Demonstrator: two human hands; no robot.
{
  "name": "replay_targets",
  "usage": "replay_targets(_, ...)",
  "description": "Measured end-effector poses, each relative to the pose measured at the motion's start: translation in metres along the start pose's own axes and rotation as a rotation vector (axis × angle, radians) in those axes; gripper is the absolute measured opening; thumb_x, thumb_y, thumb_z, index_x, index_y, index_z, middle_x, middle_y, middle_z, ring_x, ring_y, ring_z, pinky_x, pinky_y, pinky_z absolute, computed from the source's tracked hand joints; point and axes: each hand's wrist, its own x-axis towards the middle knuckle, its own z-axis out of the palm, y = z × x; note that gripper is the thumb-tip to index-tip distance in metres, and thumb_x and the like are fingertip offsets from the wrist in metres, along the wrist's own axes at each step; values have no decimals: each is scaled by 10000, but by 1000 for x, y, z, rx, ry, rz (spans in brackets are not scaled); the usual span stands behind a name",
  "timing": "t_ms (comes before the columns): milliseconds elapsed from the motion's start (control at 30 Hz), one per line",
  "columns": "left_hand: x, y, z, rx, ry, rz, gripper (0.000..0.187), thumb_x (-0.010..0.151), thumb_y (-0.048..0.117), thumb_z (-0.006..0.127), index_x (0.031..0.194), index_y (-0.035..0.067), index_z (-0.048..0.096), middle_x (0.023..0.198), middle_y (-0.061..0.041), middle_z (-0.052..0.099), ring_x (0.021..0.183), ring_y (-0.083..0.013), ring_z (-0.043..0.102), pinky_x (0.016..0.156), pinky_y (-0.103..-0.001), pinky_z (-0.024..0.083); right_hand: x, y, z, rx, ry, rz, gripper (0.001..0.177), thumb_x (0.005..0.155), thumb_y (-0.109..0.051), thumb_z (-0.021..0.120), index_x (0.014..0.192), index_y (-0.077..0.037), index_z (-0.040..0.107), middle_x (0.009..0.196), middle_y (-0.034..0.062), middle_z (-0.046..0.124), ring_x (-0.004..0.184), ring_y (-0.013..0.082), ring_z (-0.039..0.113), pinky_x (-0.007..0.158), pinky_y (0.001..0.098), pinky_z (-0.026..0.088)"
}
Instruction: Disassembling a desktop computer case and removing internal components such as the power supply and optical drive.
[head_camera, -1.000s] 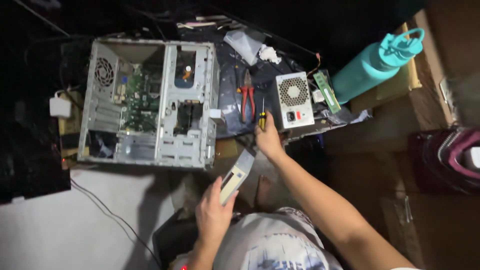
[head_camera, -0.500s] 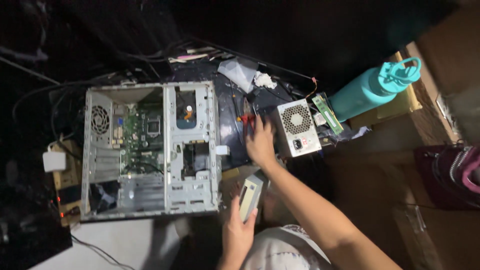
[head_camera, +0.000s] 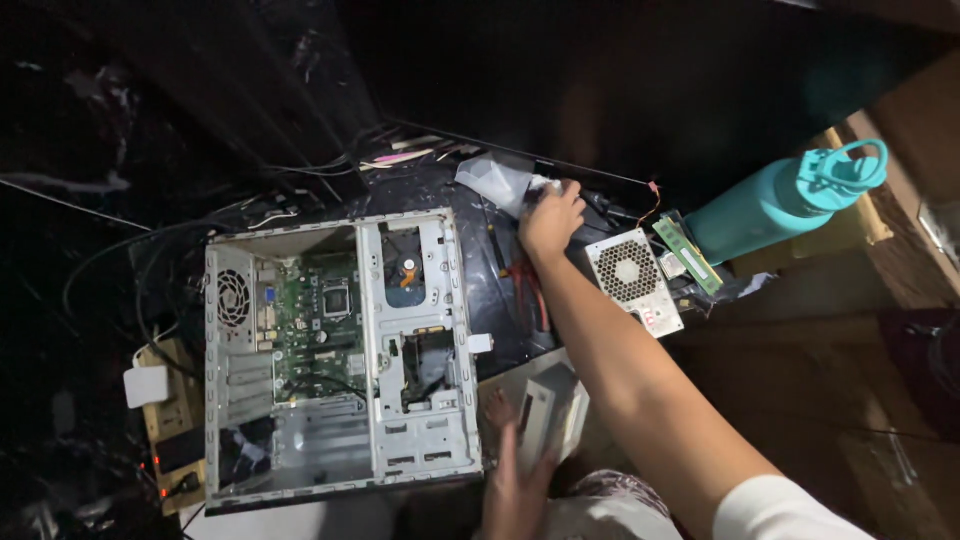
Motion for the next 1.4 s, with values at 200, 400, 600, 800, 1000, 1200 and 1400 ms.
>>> replay_targets(200, -7, 12, 7, -59, -150, -712, 735, 890, 341, 736, 1492, 96, 394, 1287, -251, 665, 1196, -360, 662, 964, -412, 537, -79, 6, -113, 676, 2, -319, 157, 949, -112, 666, 1066, -27, 725, 1187, 167, 628, 1079, 322, 649, 927, 381, 532)
replay_targets(400, -8, 22, 14, -317, 15, -621, 589, 921, 262, 706, 1411, 34, 472, 1232, -153, 693, 1095, -235, 651, 941, -350, 518, -173, 92, -250, 970, -258, -556, 106, 946, -70, 694, 969, -5, 612, 1161, 114, 653, 1077, 207, 638, 929, 296, 513)
replay_targets(600, -8, 61, 49, -646, -22, -640, 539, 934, 206, 681, 1404, 25, 486, 1245, -92, 670, 1116, -166, 629, 953, -317, 515, -208, 158, -279, 705, -495, -227, 228, 854, -66, 746, 1057, -39, 645, 978, 97, 700, 918, 205, 680, 835, 305, 547)
replay_targets(800, -28, 84, 91, -565, -187, -606, 630, 901, 133, 680, 1459, 71, 395, 1304, -82, 621, 1171, -155, 601, 994, -313, 499, -208, 212, -265, 590, -342, -778, 384, 796, 21, 690, 1171, -53, 723, 1096, 157, 669, 1044, 332, 662, 890, 376, 549)
replay_targets(1000, -38, 98, 120, -638, -227, -675, 624, 884, 94, 679, 1451, 47, 422, 1277, -119, 629, 1150, -187, 608, 985, -345, 503, -218, 238, -274, 736, -191, -732, 269, 866, -28, 753, 1127, -53, 694, 1037, 145, 654, 996, 314, 667, 871, 352, 547)
replay_targets(1200, -39, 93, 144, -596, -251, -635, 656, 876, 37, 678, 1453, 88, 369, 1368, -67, 569, 1242, -139, 561, 1042, -315, 457, -222, 260, -277, 745, -161, -430, 232, 861, 36, 698, 1072, -23, 623, 1035, 167, 655, 976, 343, 668, 840, 379, 551)
replay_targets(1400, -37, 110, 133, -806, -241, -649, 613, 865, -28, 665, 1415, 51, 406, 1260, -168, 660, 1156, -223, 640, 1007, -366, 506, -204, 317, -265, 648, 5, -530, 300, 783, 103, 619, 1031, -60, 659, 1074, 158, 678, 1039, 361, 672, 900, 395, 564)
